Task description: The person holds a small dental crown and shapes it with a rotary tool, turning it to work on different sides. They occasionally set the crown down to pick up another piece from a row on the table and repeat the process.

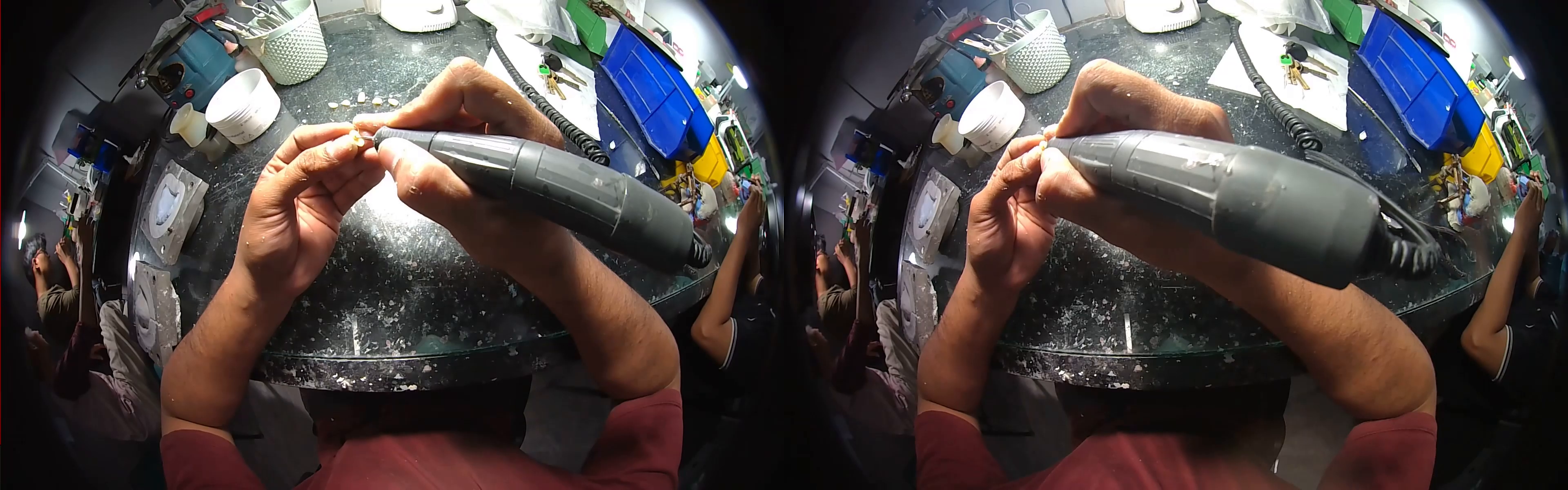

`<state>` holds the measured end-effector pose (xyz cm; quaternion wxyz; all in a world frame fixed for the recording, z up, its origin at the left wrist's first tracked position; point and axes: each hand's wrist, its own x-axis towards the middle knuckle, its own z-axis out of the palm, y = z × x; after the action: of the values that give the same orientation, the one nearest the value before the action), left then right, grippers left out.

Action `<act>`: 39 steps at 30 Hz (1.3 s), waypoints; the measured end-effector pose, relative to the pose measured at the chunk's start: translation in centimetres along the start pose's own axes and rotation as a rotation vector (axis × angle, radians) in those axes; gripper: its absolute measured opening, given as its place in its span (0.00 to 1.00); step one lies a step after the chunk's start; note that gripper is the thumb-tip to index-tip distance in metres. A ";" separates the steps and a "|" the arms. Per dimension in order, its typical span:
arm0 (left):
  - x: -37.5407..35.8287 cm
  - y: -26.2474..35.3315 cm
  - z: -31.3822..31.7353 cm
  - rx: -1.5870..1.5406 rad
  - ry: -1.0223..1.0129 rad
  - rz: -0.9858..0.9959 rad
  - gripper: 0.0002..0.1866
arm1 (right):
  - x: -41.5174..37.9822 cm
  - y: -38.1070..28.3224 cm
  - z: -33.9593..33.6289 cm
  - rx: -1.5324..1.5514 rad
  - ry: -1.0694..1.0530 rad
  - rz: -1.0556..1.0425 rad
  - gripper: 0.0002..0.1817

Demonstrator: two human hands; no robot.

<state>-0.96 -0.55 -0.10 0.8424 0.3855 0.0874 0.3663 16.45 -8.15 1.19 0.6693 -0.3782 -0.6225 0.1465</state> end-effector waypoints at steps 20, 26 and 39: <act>0.1 0.0 0.3 0.003 0.007 0.016 0.10 | 0.0 -0.7 -0.5 -0.074 -0.109 0.036 0.07; 0.1 -0.1 0.2 0.021 0.017 0.016 0.10 | 0.0 -0.7 -0.5 -0.088 -0.112 0.040 0.07; 0.2 0.0 0.1 -0.040 0.007 -0.010 0.11 | -0.1 -0.4 -0.6 -0.031 -0.102 0.030 0.08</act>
<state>-0.80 -0.51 -0.03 0.8513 0.3670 0.0851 0.3652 16.86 -8.67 1.49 0.6284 -0.3900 -0.6523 0.1660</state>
